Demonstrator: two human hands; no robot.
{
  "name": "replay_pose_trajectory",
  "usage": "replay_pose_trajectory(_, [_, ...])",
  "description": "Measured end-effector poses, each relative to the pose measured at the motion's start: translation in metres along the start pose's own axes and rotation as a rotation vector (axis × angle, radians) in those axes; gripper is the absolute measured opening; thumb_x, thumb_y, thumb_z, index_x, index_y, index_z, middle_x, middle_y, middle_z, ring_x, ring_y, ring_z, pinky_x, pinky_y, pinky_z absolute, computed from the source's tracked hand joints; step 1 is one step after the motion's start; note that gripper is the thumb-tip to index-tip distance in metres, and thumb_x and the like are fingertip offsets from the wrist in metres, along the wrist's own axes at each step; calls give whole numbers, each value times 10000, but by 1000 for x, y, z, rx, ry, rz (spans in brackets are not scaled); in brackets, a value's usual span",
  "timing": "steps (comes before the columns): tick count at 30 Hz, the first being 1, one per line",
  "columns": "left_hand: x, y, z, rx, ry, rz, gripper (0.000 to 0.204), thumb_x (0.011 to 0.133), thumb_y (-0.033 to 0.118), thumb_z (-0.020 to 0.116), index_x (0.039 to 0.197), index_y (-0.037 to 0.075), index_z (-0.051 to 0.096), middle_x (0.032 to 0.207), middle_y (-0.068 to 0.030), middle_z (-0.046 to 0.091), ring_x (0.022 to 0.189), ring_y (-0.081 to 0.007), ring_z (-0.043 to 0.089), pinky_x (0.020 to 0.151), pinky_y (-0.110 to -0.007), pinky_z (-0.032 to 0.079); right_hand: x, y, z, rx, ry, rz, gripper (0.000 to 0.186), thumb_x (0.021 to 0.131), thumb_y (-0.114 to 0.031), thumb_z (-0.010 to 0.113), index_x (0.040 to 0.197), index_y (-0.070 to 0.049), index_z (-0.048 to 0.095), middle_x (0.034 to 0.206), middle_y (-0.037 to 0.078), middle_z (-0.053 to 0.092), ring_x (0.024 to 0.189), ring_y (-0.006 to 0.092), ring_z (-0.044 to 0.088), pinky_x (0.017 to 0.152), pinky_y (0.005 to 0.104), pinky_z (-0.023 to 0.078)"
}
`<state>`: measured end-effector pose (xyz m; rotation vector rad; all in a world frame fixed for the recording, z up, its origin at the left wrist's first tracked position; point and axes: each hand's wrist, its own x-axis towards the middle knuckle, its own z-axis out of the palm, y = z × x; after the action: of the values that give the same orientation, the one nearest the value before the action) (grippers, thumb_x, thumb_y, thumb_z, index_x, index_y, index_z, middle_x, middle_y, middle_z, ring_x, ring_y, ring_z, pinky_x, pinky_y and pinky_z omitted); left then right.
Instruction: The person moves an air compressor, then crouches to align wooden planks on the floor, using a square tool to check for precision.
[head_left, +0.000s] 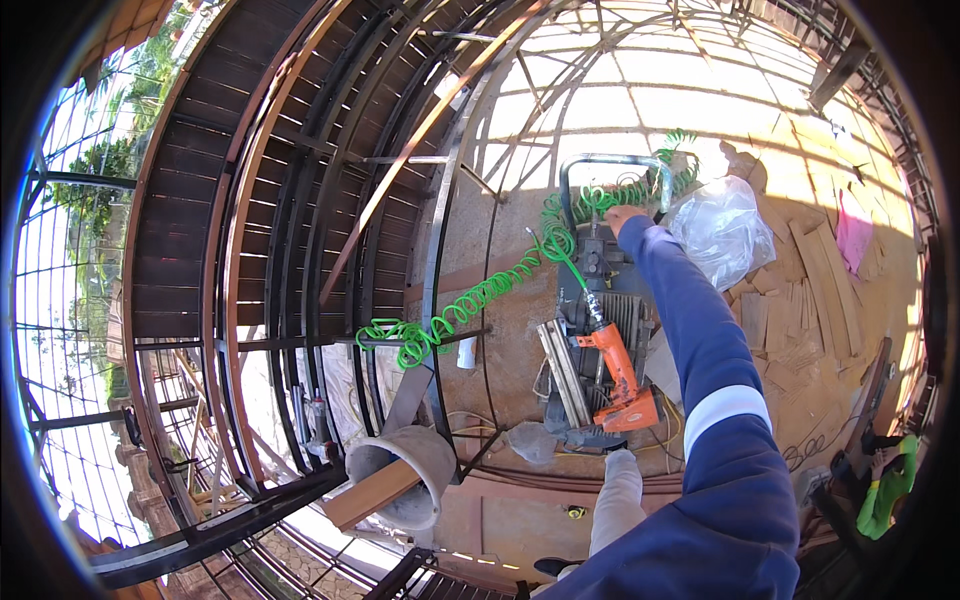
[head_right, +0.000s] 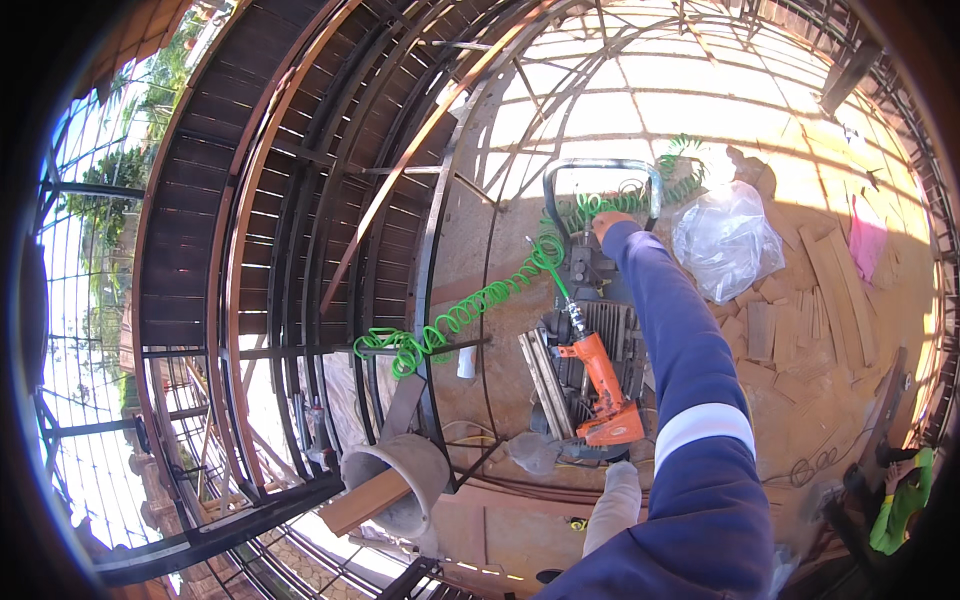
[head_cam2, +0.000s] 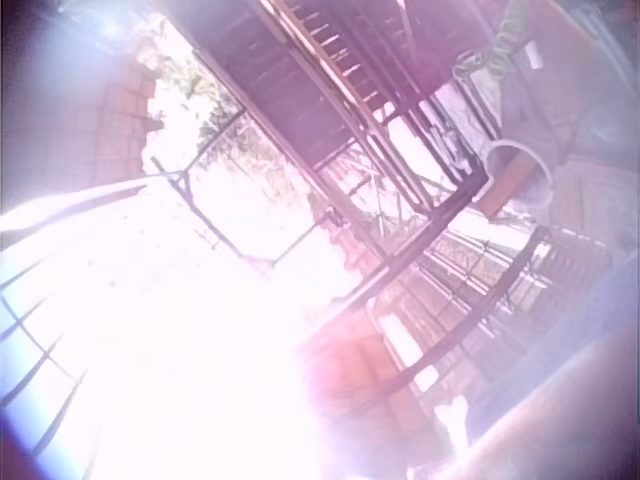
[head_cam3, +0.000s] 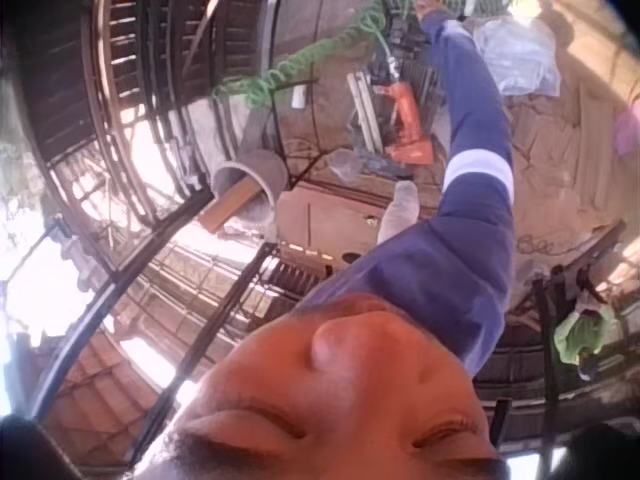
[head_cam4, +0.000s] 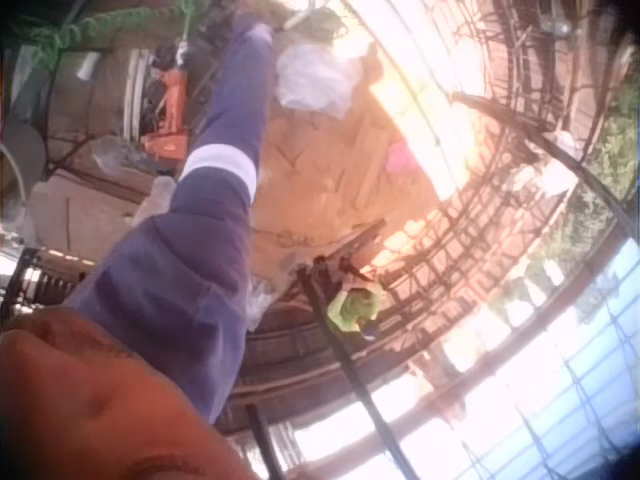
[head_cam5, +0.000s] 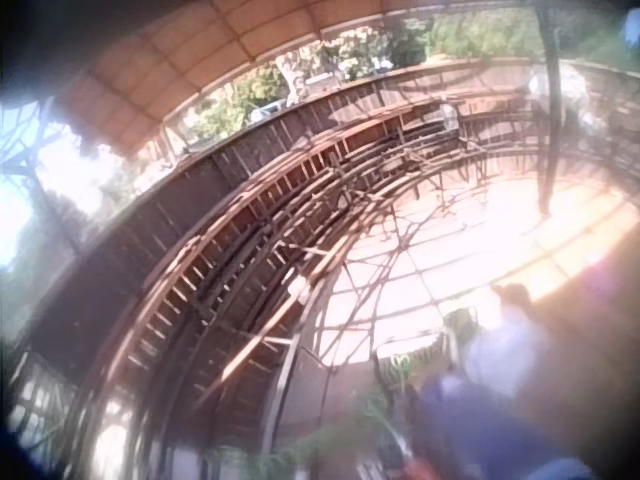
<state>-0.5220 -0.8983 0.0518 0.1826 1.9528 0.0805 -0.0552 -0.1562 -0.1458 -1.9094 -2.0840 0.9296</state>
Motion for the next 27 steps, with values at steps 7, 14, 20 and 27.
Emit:
replay_pose_trajectory(7, [-22,-12,1,-12,-7,-98,262,845,243,673,1022,50,679,970,-126,683,919,-255,638,834,-362,516,50,33,46,-311,-246,-32,360,935,-185,481,1258,-171,640,1245,167,633,1120,360,618,990,425,479])
replay_pose_trajectory(14, [-71,-60,25,-131,24,-172,268,823,241,684,1020,59,672,1003,-143,674,951,-291,627,854,-390,508,51,56,54,-508,-238,-86,435,892,-128,515,1287,-263,640,1337,17,606,1317,276,477,1083,381,418])
replay_pose_trajectory(20, [-127,-112,48,-209,38,-251,276,805,240,694,1019,67,666,1032,-158,666,979,-322,618,872,-414,501,65,61,113,-628,-333,49,360,953,-242,466,1265,-199,640,1301,54,622,1313,242,479,1054,416,428])
replay_pose_trajectory(27, [-125,-211,60,-231,-63,-41,271,826,244,688,1024,59,673,999,-137,675,945,-282,625,848,-392,507,79,123,139,-356,-175,-58,354,878,-187,590,1217,-108,654,1257,159,621,1228,314,552,1035,417,428])
